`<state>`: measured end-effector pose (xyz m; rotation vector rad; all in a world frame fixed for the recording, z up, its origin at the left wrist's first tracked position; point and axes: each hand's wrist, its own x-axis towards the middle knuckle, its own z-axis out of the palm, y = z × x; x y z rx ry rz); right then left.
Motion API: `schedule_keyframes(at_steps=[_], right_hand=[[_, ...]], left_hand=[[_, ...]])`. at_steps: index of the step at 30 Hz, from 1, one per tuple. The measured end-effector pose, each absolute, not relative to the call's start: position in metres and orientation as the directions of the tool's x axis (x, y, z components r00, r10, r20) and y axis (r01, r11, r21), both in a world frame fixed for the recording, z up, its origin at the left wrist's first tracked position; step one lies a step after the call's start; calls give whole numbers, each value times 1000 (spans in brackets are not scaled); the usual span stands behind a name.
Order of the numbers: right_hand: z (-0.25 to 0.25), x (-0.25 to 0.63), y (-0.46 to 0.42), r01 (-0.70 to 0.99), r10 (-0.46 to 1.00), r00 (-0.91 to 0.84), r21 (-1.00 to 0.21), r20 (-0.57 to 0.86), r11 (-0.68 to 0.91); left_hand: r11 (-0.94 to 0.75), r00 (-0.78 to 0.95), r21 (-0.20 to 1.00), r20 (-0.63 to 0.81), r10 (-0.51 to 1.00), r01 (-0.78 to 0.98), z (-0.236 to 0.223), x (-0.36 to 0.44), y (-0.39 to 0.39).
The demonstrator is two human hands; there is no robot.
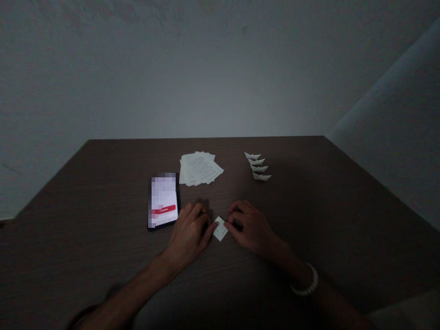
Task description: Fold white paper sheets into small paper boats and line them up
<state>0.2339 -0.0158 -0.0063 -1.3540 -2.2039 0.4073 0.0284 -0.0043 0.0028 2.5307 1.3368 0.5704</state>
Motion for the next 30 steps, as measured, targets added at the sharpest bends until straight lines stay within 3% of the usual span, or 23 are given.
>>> schedule_keyframes(at_steps=[10, 30], right_hand=[[-2, 233, -18, 744, 891, -377, -491, 252, 453], [-5, 231, -19, 758, 887, -364, -464, 282, 459]], left_hand=[[-559, 509, 290, 235, 828, 776, 3, 32, -2], [-554, 505, 401, 232, 832, 729, 2, 24, 0]])
